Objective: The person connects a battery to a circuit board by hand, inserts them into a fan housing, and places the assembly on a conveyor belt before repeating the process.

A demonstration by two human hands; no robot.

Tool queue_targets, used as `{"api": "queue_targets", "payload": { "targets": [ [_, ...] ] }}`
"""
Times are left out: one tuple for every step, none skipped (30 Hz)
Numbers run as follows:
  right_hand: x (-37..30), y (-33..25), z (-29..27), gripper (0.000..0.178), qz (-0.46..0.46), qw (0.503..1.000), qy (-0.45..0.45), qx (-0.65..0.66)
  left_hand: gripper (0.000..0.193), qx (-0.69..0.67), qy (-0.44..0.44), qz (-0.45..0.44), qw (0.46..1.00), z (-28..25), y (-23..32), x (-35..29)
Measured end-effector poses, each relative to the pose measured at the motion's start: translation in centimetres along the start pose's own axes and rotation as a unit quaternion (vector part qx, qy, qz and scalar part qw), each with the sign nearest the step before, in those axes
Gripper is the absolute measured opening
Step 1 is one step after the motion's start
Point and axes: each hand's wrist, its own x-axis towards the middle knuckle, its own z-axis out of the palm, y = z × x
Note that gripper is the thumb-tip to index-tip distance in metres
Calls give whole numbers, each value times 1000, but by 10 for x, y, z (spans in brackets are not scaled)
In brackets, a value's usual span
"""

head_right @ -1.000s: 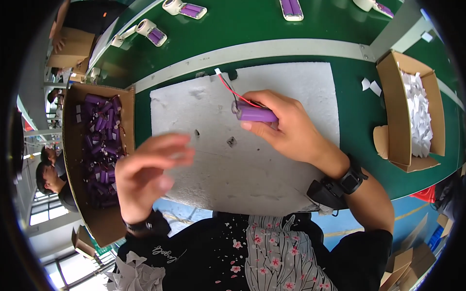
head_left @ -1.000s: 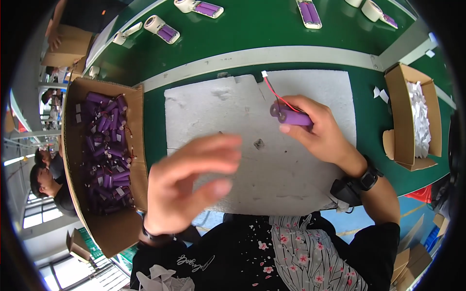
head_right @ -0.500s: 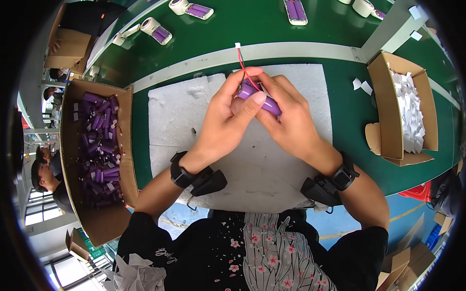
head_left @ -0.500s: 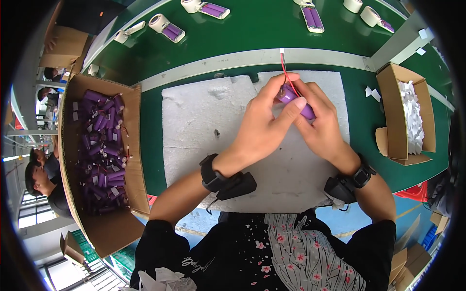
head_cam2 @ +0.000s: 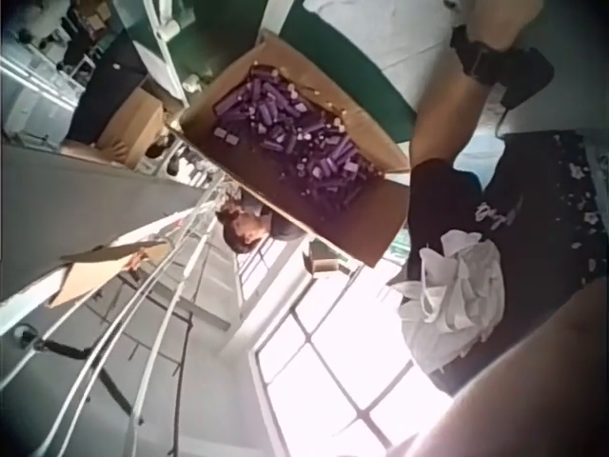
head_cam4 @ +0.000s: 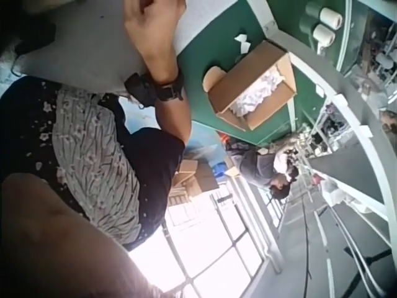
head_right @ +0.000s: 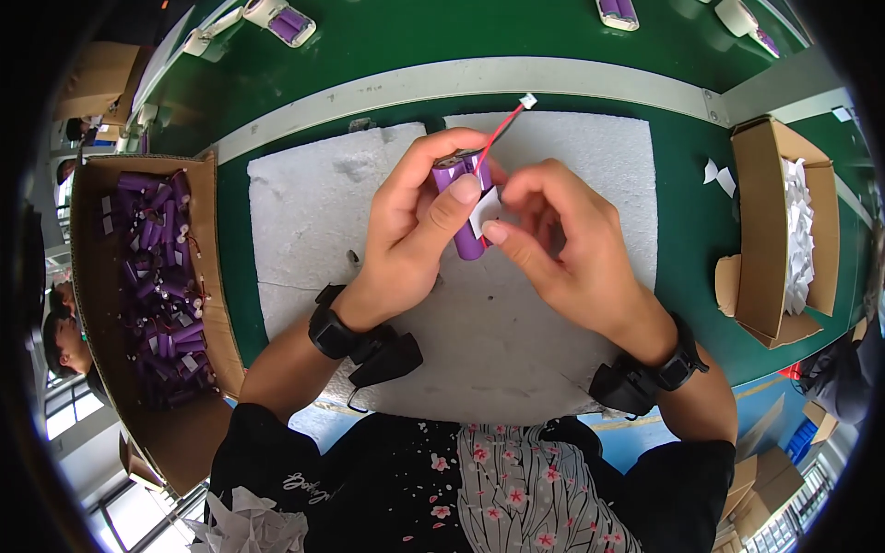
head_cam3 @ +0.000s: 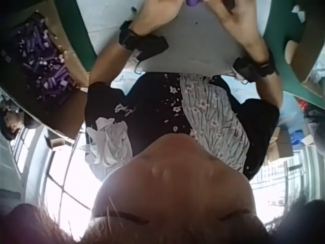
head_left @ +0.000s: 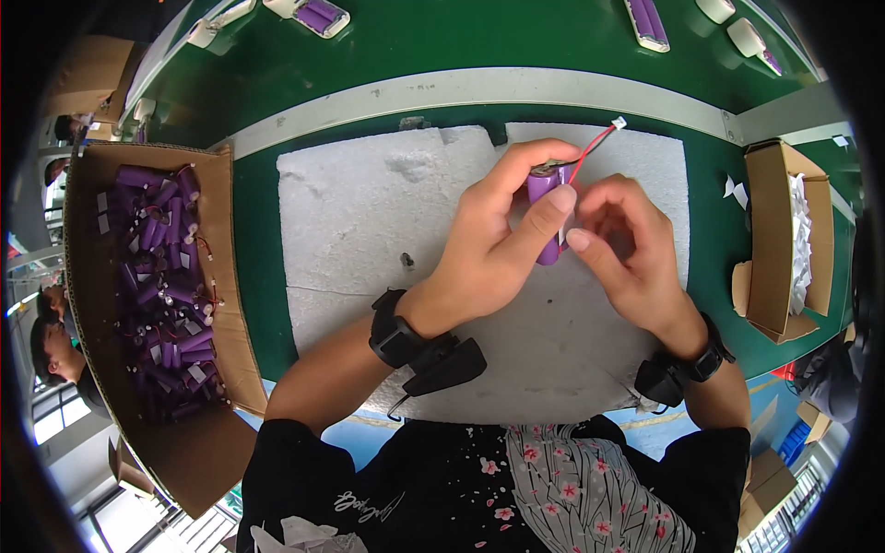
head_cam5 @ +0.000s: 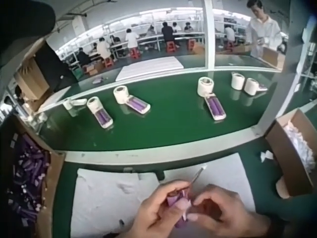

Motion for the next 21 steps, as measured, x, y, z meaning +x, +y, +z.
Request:
{"api": "queue_targets", "payload": {
  "targets": [
    [1,1,-1,20,3,1000,-4,0,30,27,-16,16,999,-2,-2,1],
    [2,3,-3,17,-43,997,-48,-40,32,55,-33,31,997,-3,-3,1],
    [3,3,-6,16,-88,989,-89,-81,33,82,-52,48,994,-3,-4,2],
    [3,3,-8,17,-133,975,-129,-121,33,79,-51,48,994,-3,-4,2],
    [3,2,-8,17,-132,975,-131,-122,34,97,-66,52,992,-2,-3,1],
    [4,0,-7,16,-130,977,-128,-113,35,116,-81,56,988,-1,-1,0],
    [5,-2,-6,15,-128,978,-126,-104,37,134,-97,61,984,0,0,-1],
    [5,-3,-5,15,-127,980,-123,-94,37,134,-96,60,984,1,-1,-2],
    [4,-3,-5,15,-126,980,-123,-94,39,122,-102,68,985,2,-1,-3],
    [4,-2,-5,14,-126,980,-122,-97,41,110,-108,76,985,3,-2,-4],
    [3,-1,-6,14,-126,980,-120,-100,43,98,-113,84,985,4,-3,-5],
    [3,-1,-6,13,-126,979,-119,-103,43,98,-114,83,985,3,-3,-5],
    [2,-1,-6,13,-124,980,-118,-102,45,101,-125,77,984,2,-2,-4],
    [3,-1,-6,12,-127,980,-118,-100,46,103,-136,72,983,1,-1,-4],
    [4,-2,-7,12,-129,980,-118,-98,48,105,-146,67,981,0,-1,-4],
    [4,-3,-6,11,-132,979,-119,-97,48,104,-148,66,981,0,-1,-5],
    [3,-3,-5,11,-130,980,-118,-97,49,101,-143,66,982,0,-1,-6],
    [3,-2,-4,11,-127,980,-116,-94,49,98,-137,67,983,1,-1,-6],
    [3,-2,-4,11,-125,981,-115,-92,50,95,-131,68,984,1,-1,-5],
    [4,-2,-4,11,-122,982,-114,-90,50,96,-131,69,984,1,-1,-5],
    [4,-1,-5,11,-122,982,-113,-90,49,100,-131,78,983,1,-2,-4]
  ]
}}
